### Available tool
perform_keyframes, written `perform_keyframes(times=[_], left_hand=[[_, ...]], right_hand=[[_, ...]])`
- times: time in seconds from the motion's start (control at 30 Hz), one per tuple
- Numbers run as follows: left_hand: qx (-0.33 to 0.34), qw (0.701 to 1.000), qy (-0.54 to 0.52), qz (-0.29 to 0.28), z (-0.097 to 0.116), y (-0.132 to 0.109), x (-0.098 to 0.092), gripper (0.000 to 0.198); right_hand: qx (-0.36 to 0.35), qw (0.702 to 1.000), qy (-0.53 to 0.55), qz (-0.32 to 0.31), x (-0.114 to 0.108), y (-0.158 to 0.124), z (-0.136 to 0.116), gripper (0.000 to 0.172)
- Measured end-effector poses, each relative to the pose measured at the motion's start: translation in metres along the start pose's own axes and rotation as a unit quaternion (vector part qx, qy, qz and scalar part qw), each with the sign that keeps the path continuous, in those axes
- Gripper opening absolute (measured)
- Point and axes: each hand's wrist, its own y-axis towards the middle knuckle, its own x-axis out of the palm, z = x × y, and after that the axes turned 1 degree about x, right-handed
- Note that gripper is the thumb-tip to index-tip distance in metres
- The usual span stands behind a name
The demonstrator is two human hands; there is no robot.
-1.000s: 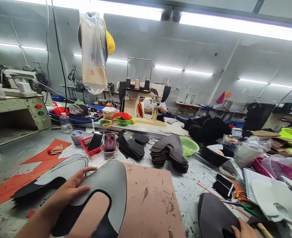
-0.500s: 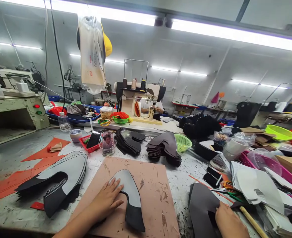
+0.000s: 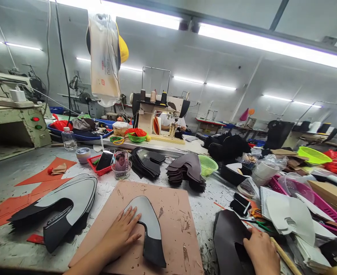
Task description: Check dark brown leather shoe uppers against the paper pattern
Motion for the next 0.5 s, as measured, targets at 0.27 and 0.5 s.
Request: perform_keyframes(times=[0.27,0.5], left_hand=[[-0.001,0.999,-0.010,-0.054,0.004,0.002,-0.016,0.078],[0.035,0.978,-0.208,0.009,0.031,0.010,-0.039,0.088]], right_hand=[[-0.212,0.974,0.029,-0.080,-0.088,-0.059,-0.109,0.042],[-0.497,0.833,0.243,-0.006,-0.142,-0.085,-0.162,0.038]])
